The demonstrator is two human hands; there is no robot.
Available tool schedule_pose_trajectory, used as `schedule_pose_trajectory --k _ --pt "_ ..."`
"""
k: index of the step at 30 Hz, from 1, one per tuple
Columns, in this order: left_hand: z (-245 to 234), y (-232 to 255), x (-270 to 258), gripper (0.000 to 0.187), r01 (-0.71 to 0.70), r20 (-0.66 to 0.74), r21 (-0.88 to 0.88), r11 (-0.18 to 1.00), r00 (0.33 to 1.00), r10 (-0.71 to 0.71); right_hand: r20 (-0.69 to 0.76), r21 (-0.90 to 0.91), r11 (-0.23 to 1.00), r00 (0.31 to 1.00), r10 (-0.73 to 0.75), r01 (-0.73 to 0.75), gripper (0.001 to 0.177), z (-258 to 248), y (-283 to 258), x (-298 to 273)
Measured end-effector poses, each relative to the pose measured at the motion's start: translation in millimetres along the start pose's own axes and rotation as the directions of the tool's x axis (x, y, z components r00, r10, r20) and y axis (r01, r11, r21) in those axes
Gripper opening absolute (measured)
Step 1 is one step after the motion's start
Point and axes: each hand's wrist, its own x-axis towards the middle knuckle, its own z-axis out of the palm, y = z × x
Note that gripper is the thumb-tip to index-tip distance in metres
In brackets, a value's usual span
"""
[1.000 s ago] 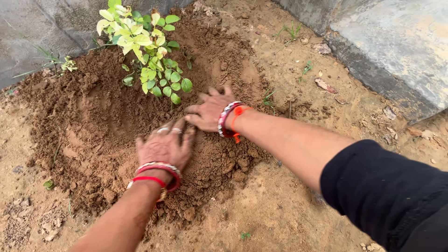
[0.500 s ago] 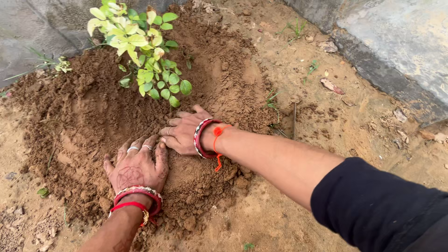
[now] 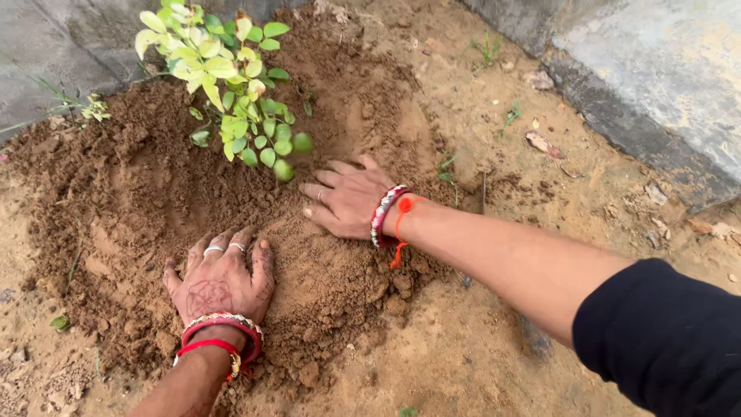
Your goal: The person plants a rose bush by digging a hole in the dirt, placing the plant, and then pouring water from a plastic container over the roots and soil.
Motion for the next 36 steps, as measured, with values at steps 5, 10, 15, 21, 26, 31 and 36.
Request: schedule_pose_trajectory --k 5,10,15,21,26,31,36 --pt "-2.7 0.8 -3.8 0.057 0.02 0.035 -0.03 0.999 0.999 -0.019 -0.333 0.07 0.997 0.942 0.033 -0.01 0.061 4.7 12.5 9.3" --pt "-5.9 4.7 1.0 0.057 0.032 0.037 -0.024 0.999 0.999 -0.032 -0.001 -0.024 0.999 0.999 -0.032 0.032 0.064 7.8 10.3 5.1" --pt "-4.3 2.1 -4.4 0.058 0.02 0.054 0.0 1.0 0.998 -0.019 -0.399 0.032 0.999 0.917 -0.004 0.018 0.063 16.1 17.9 -1.0" --pt "-1.6 2.3 -0.5 0.06 0.046 0.097 0.009 0.999 0.994 -0.046 -0.117 0.015 0.999 0.992 -0.044 0.047 0.06 14.3 -0.5 8.3" --pt "-7.3 4.4 -2.2 0.059 0.045 0.056 -0.041 0.998 0.998 -0.042 -0.029 -0.002 0.999 0.998 -0.053 0.053 0.062 15.0 -21.7 4.6" --pt "-29.5 16.9 3.3 0.061 0.061 0.171 0.022 0.998 0.983 -0.064 0.027 -0.009 0.998 0.997 0.068 -0.068 0.059 0.3 17.6 16.9" --pt "-17.0 48.5 73.5 0.067 0.165 0.572 0.007 0.986 0.809 -0.14 0.182 -0.045 0.979 0.962 0.204 -0.199 0.059 2.6 30.7 37.2"
